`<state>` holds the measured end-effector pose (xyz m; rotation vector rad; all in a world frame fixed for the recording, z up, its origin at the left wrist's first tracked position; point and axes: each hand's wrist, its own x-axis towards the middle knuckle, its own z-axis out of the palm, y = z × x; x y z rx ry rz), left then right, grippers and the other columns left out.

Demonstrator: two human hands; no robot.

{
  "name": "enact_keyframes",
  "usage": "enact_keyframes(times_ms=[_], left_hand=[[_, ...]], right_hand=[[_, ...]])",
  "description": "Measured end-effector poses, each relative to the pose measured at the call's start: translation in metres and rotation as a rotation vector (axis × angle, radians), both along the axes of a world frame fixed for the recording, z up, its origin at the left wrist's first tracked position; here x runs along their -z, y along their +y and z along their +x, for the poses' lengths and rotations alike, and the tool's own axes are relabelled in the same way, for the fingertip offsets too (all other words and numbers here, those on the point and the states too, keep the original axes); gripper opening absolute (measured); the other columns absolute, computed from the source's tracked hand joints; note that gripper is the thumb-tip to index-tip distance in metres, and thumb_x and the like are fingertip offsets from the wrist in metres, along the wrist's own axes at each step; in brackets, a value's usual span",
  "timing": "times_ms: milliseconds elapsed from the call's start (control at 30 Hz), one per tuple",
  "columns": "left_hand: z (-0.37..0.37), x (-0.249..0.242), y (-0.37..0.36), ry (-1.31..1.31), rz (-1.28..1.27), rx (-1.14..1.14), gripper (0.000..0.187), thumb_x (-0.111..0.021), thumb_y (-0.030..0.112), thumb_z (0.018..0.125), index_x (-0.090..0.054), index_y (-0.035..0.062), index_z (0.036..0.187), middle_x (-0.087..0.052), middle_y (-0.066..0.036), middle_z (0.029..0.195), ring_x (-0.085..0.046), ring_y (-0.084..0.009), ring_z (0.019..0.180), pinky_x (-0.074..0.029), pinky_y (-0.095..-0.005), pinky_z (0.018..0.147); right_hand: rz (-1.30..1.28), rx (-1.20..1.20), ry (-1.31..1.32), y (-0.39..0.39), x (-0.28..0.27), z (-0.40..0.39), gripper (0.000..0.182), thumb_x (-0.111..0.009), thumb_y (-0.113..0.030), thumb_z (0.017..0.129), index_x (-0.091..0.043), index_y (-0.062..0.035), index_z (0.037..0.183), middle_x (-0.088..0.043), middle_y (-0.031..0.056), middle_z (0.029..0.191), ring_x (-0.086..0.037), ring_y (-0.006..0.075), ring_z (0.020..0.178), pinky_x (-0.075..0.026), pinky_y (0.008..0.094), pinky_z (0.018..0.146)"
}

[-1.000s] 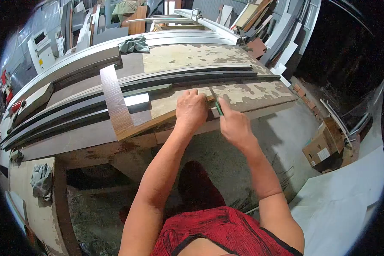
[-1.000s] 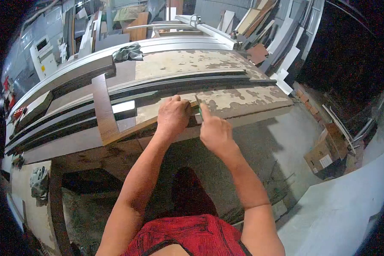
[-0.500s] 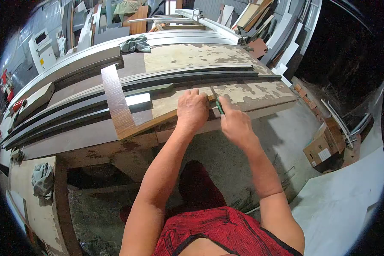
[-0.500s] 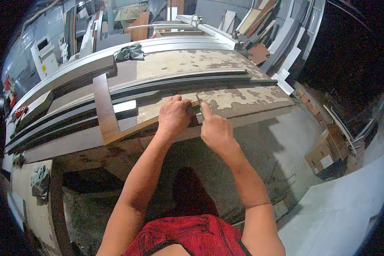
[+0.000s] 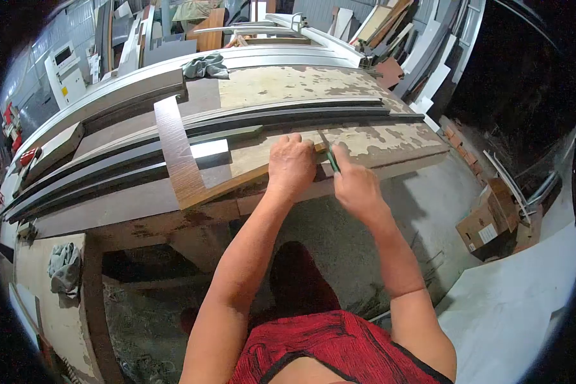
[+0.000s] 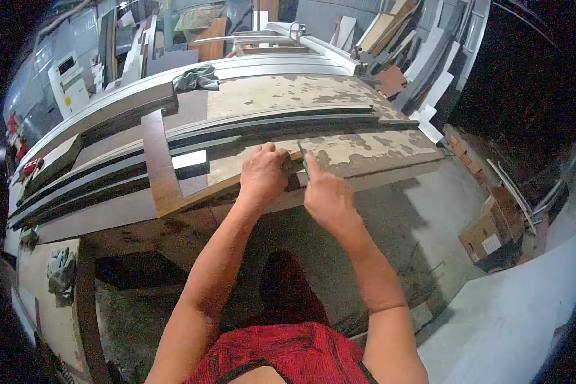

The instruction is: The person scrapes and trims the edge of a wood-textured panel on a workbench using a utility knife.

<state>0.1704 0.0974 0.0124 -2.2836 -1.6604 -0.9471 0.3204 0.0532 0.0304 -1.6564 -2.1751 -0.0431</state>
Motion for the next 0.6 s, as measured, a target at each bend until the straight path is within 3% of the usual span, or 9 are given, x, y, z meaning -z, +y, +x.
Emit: enact_keyframes(times_ms=[200,400,600], left_hand=[[0.001,-0.001,-0.002,-0.061,0.034,0.012,0.017,-0.064,0.013,0.073,-0.067,0.0071,0.088,-0.058,-0.013,0.088,-0.057,-0.0305,0.088,-0.047,-0.0409,0.078],[0.000,0.003,0.002,-0.021,0.063,0.019,0.014,-0.061,0.016,0.078,-0.067,0.0076,0.088,-0.058,-0.013,0.086,-0.057,-0.0303,0.086,-0.047,-0.0411,0.077],[0.001,0.006,0.006,-0.016,0.068,-0.003,0.013,-0.063,0.017,0.075,-0.067,0.0079,0.084,-0.058,-0.012,0.085,-0.057,-0.0303,0.086,-0.046,-0.0405,0.078]], right_hand=[[-0.006,0.029,0.045,-0.025,0.001,0.013,0.052,-0.050,-0.014,0.085,-0.038,-0.0094,0.135,-0.062,0.0260,0.079,-0.060,0.0451,0.078,-0.045,0.0530,0.072],[-0.005,0.051,0.025,0.016,-0.002,0.002,0.052,-0.049,-0.015,0.085,-0.036,-0.0111,0.136,-0.062,0.0267,0.079,-0.060,0.0461,0.079,-0.045,0.0544,0.073],[-0.039,0.044,-0.003,-0.013,0.000,0.009,0.054,-0.050,-0.015,0.085,-0.035,-0.0091,0.137,-0.063,0.0250,0.083,-0.062,0.0431,0.078,-0.047,0.0533,0.072]])
